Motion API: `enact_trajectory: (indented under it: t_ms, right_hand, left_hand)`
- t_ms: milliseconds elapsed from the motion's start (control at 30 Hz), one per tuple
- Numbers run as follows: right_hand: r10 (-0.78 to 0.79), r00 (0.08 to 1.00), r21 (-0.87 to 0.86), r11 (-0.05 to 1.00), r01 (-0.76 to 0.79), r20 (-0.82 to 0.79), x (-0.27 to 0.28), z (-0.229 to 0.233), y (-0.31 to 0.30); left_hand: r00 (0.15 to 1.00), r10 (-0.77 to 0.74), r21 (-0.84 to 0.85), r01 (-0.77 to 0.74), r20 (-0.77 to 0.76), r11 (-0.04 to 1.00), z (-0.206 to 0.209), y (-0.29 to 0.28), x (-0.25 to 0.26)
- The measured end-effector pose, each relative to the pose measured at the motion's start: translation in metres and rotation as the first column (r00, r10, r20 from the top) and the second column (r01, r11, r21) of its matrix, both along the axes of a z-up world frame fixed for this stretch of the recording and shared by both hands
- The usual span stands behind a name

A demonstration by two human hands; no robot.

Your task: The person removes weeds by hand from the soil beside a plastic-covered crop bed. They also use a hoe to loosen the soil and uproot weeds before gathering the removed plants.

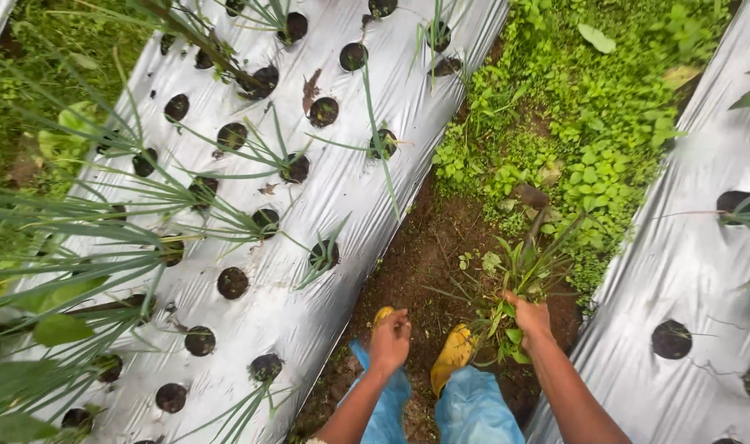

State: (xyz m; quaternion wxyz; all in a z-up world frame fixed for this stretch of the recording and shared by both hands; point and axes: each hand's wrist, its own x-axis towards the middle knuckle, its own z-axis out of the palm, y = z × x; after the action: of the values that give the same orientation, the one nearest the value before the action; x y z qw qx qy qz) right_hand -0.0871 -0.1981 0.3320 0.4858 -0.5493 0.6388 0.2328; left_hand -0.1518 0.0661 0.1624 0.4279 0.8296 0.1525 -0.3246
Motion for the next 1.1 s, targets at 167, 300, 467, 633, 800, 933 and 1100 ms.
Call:
enact_trajectory:
  t_ms: [167, 300, 467, 633, 800, 933, 1100]
  right_hand:
    - [0.029, 1.0, -0.03, 0.999, -0.029, 0.003, -0.013, 0.06, 0.014]
    - [0.059, 0.998, -0.041, 0.997, -0.058, 0.033, -0.015, 0.092, 0.029]
    - [0.163, 0.986, -0.043, 0.986, -0.162, 0.019, -0.003, 0.131, 0.052]
    - [0.291, 0.955, -0.033, 0.956, -0.29, 0.055, 0.005, 0.131, 0.068]
    - [0.416, 0.902, -0.009, 0.909, -0.418, 0.119, 0.014, 0.135, 0.088]
    - [0.576, 0.815, -0.037, 0.818, -0.575, 0.063, 0.021, 0.132, 0.096]
    - [0.661, 0.742, -0.021, 0.748, -0.663, 0.11, 0.031, 0.142, 0.121]
  left_hand:
    - [0.987, 0.16, 0.126, -0.159, 0.006, 0.979, 0.047, 0.042, -0.03]
    - [0.975, 0.22, 0.133, -0.222, 0.027, 0.966, 0.091, 0.077, -0.045]
    - [0.941, 0.334, 0.117, -0.337, 0.044, 0.934, 0.119, 0.107, -0.054]
    - [0.857, 0.502, 0.115, -0.514, 0.115, 0.85, 0.142, 0.123, -0.065]
    - [0.734, 0.67, 0.073, -0.678, 0.112, 0.731, 0.163, 0.126, -0.101]
    - [0.61, 0.789, 0.144, -0.789, 0.072, 0.597, 0.169, 0.117, -0.136]
    - [0.478, 0.878, 0.166, -0.87, 0.043, 0.465, 0.182, 0.105, -0.164]
